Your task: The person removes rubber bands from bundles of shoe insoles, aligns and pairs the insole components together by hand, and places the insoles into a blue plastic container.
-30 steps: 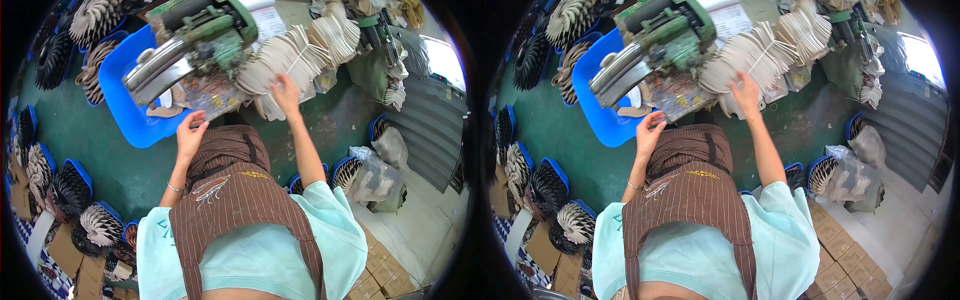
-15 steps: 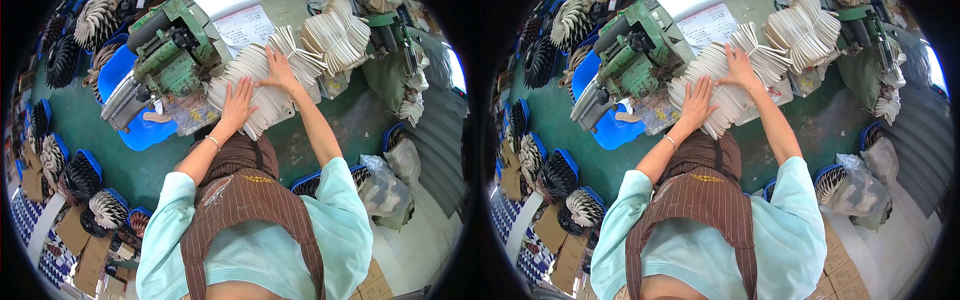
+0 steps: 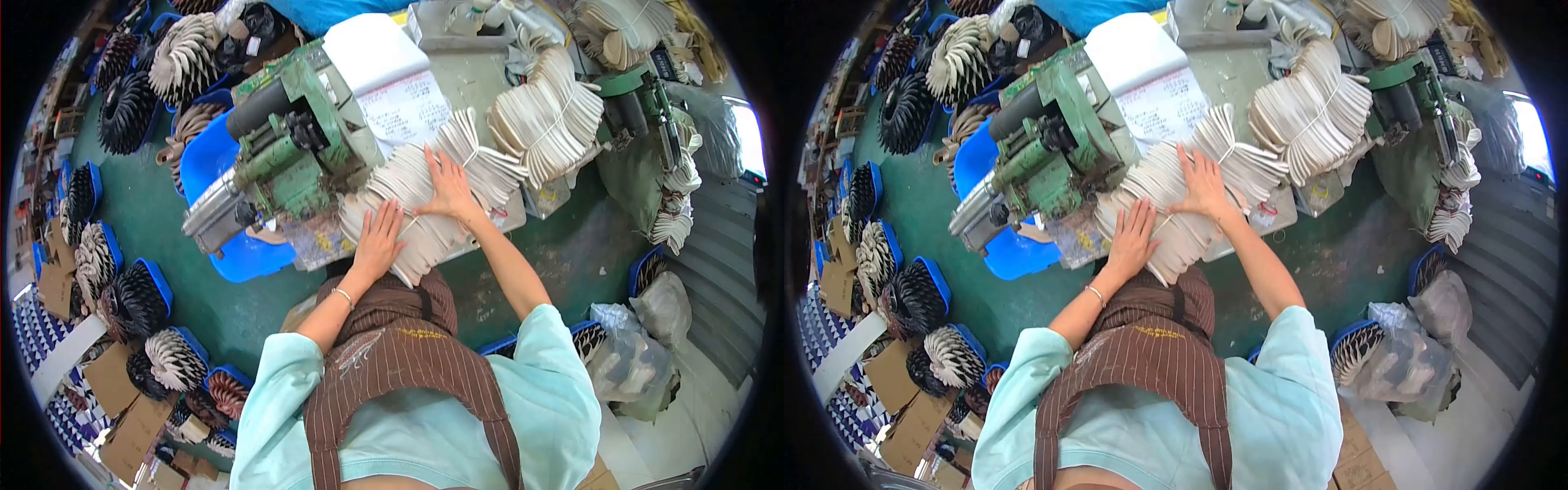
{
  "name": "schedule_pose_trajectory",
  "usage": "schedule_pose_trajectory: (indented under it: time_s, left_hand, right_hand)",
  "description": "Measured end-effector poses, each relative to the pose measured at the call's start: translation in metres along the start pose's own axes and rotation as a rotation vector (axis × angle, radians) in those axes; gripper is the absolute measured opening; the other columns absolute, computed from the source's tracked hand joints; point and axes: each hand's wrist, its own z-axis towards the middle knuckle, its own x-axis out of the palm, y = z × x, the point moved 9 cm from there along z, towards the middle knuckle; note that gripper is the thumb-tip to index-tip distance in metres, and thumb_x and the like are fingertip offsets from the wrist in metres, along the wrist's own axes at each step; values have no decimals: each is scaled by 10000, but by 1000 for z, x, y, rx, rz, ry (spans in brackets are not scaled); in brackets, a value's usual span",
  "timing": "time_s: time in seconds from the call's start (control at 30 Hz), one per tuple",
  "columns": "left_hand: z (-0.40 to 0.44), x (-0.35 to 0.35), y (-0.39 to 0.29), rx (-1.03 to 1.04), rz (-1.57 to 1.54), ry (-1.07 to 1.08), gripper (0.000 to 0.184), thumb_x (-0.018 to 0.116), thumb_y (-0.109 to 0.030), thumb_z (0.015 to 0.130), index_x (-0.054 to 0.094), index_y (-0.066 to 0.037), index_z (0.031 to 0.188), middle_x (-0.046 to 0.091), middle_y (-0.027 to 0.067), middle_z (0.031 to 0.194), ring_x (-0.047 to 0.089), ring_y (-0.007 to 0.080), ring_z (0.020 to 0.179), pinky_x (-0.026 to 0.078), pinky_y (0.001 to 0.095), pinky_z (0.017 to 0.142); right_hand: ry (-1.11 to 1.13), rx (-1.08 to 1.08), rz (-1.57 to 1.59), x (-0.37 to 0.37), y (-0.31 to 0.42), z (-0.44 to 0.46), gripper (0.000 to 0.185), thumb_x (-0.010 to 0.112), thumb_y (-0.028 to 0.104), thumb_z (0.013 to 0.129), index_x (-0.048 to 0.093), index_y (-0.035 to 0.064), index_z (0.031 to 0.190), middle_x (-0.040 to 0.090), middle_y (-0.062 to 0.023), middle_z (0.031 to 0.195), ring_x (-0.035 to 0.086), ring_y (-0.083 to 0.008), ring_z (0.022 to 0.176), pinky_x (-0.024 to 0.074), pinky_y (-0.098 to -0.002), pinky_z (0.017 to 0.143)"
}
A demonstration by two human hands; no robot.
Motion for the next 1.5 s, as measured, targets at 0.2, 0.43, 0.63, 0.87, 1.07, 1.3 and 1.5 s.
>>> schedule_pose_trajectory:
  time_s: [0.2, 0.43, 0.63, 0.87, 1.07, 1.3, 1.5]
  left_hand:
    - [-5, 1, -1, 6, -39, -10, 630, 591, -315, 849, 340, -92, 1383, 198, 186, 1470, 191, 350, 1363, 189, 508, 1078]
    - [-10, 2, 5, -10, -116, -97, 542, 633, -270, 817, 438, -114, 1298, 263, 191, 1415, 219, 343, 1351, 223, 509, 1069]
    - [-4, -7, 2, -17, -84, -71, 499, 659, -275, 783, 501, -176, 1246, 353, 180, 1359, 236, 332, 1344, 196, 512, 1083]
    - [-7, -7, 3, -80, -100, -96, 469, 668, -233, 764, 537, -184, 1212, 372, 174, 1347, 250, 325, 1337, 169, 516, 1094]
    - [-12, -23, -2, -54, -412, -176, 470, 655, -169, 787, 511, -120, 1231, 379, 207, 1330, 310, 369, 1296, 260, 492, 1063]
    - [-44, -199, -15, 44, -1139, -740, 709, 691, -222, 786, 324, 34, 1336, 344, 262, 1327, 365, 411, 1234, 318, 456, 1024]
    - [-136, -211, 69, -140, -1169, -959, 1238, 816, -421, 630, -54, -2, 1404, 165, 188, 1430, 227, 314, 1326, 198, 434, 1081]
  right_hand:
    - [55, 12, -78, 11, 9, -6, 1355, 835, 489, 410, 56, 148, 1465, 254, -245, 1389, 354, -426, 1216, 260, -557, 994]
    - [27, 6, 42, 3, 6, -1, 1352, 833, 491, 403, 71, 144, 1464, 279, -245, 1367, 358, -428, 1203, 276, -538, 985]
    - [-16, 62, -175, 6, 26, -1, 1280, 819, 387, 439, 91, 140, 1463, 308, -236, 1342, 376, -415, 1177, 287, -504, 975]
    - [-379, 198, 251, -48, -1, 12, 1227, 812, 233, 483, 78, 95, 1456, 282, -263, 1366, 325, -395, 1242, 244, -461, 1056]
    - [-1136, 303, 1236, -171, -54, 6, 1076, 779, 122, 688, 10, -43, 1422, 128, -227, 1463, 192, -312, 1346, 174, -415, 1112]
    - [-959, -300, 642, -201, 162, -61, 1280, 847, 171, 560, -75, 8, 1431, 155, -236, 1420, 289, -350, 1276, 241, -454, 1066]
    - [-819, -541, 503, -168, 293, -110, 917, 804, 121, 598, 308, -11, 1358, 322, -252, 1322, 399, -363, 1191, 355, -465, 973]
